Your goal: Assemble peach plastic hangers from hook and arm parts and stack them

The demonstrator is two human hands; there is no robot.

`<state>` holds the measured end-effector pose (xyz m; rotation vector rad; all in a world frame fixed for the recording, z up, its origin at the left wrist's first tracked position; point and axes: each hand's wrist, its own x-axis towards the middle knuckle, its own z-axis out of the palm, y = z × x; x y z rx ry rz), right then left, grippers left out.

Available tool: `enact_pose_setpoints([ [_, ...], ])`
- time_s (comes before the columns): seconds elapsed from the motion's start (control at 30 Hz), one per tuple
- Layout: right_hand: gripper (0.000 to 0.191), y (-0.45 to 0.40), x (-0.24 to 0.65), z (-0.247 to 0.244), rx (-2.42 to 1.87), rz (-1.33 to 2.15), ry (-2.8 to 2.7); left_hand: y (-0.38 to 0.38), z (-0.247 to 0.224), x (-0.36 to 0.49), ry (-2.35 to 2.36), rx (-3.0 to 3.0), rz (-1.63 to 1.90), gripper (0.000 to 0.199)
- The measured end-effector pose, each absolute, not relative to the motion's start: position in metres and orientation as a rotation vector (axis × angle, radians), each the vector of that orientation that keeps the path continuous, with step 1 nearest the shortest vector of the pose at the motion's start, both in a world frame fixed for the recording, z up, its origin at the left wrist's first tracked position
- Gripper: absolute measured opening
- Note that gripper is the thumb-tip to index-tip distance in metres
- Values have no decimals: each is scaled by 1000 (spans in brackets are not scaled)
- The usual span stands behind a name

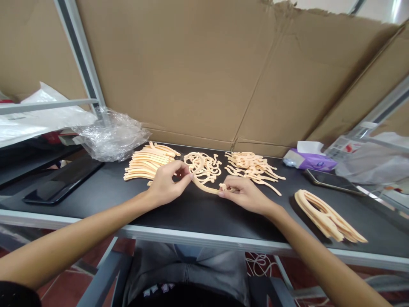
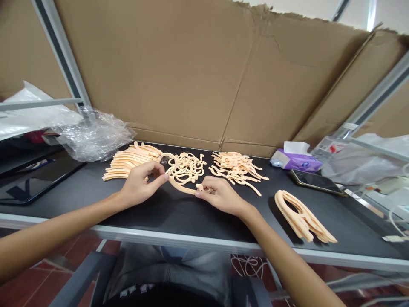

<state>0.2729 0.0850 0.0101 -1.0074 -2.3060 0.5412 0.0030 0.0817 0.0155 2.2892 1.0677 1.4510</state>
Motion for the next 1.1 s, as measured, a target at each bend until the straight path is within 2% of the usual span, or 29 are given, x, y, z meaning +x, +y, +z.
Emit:
enact_pose_setpoints([
  [0.17, 38, 86, 273, 10, -987, 580, -2283, 73, 18, 1, 868, 2743, 1538, 18],
  [0.33, 34, 83, 270, 11, -961, 647, -2307, 55, 18, 11, 484, 3125, 1256, 7],
  [0.4, 38, 82, 268, 11, -942, 640, -2311, 48, 18, 21, 436, 3289, 1099, 11],
  [0.7, 33, 86, 269, 9, -917, 492, -2294, 52, 19, 76, 1067, 3414, 625, 13],
  [1.1, 37, 86, 270, 10, -959, 497, -2292, 68, 10, 64, 1181, 3064, 590, 11],
])
